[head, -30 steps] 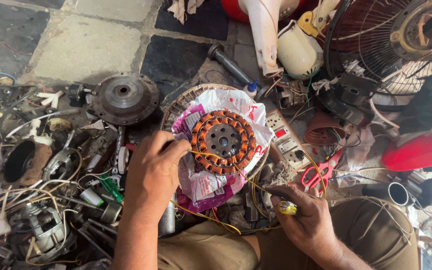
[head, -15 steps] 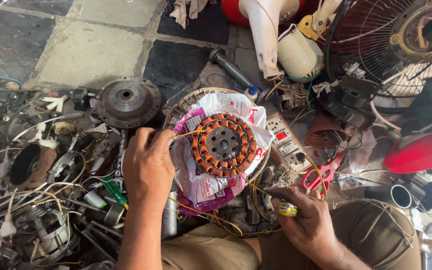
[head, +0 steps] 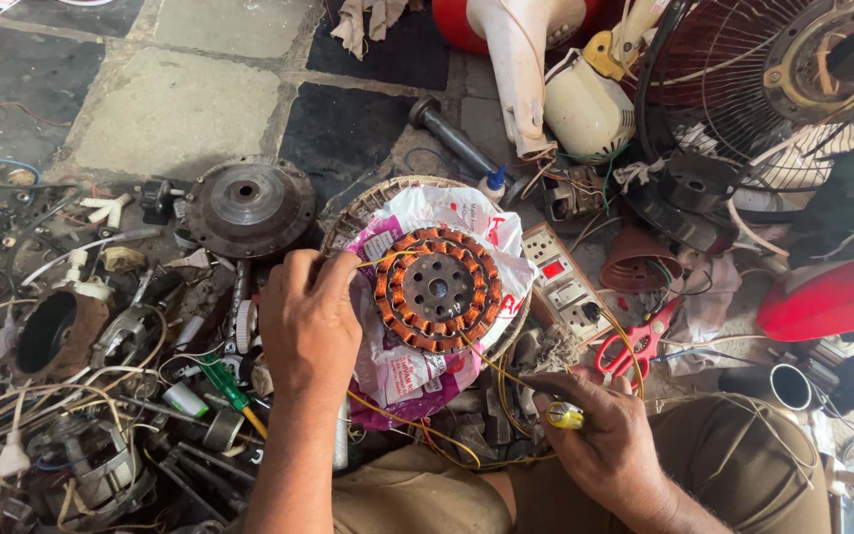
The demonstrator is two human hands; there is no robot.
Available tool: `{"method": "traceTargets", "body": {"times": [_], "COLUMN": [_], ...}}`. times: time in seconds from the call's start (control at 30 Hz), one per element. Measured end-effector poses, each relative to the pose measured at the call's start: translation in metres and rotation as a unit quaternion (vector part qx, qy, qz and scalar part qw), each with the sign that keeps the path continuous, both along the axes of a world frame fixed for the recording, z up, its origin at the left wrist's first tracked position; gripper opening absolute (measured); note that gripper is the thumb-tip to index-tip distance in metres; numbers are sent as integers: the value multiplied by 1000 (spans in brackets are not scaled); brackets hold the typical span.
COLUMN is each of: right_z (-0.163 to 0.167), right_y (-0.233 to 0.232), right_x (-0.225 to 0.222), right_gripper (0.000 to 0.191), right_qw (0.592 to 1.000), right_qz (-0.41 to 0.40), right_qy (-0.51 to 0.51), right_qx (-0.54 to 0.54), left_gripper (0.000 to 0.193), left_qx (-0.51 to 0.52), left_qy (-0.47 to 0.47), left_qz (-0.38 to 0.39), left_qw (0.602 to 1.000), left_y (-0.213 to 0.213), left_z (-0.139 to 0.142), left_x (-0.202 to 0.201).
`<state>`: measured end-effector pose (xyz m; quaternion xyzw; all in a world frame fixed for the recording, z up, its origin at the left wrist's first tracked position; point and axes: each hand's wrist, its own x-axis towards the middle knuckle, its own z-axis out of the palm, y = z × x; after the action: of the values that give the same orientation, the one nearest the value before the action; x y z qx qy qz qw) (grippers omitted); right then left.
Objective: The person sits on the floor of a cluttered repair workshop and works on a ceiling-fan motor stator. They handle the copper windings, pull and position a yellow wire around the coils, and use a screwdriver to press and adjust the windings while checking the coil connections.
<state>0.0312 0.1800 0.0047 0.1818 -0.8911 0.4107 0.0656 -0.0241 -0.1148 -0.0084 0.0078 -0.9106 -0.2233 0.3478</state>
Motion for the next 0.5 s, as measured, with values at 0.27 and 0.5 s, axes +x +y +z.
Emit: {"method": "traceTargets", "body": {"times": [0.27,0.5], "right_z": [1,2], "right_y": [2,2], "right_x": [-2,-1], "right_gripper": [22,21], "right_qw": [1000,1000], "right_qz": [3,9], "right_qy": [4,22], "right_qx": [6,-3], "left_gripper": [29,24], "left_qx": [-21,-4], "left_qy": [-4,10], "left_qz": [8,10], "left_qw": [1000,1000], "left_y": [0,3], "left_z": [-1,-1], "left_x": [0,0]}}
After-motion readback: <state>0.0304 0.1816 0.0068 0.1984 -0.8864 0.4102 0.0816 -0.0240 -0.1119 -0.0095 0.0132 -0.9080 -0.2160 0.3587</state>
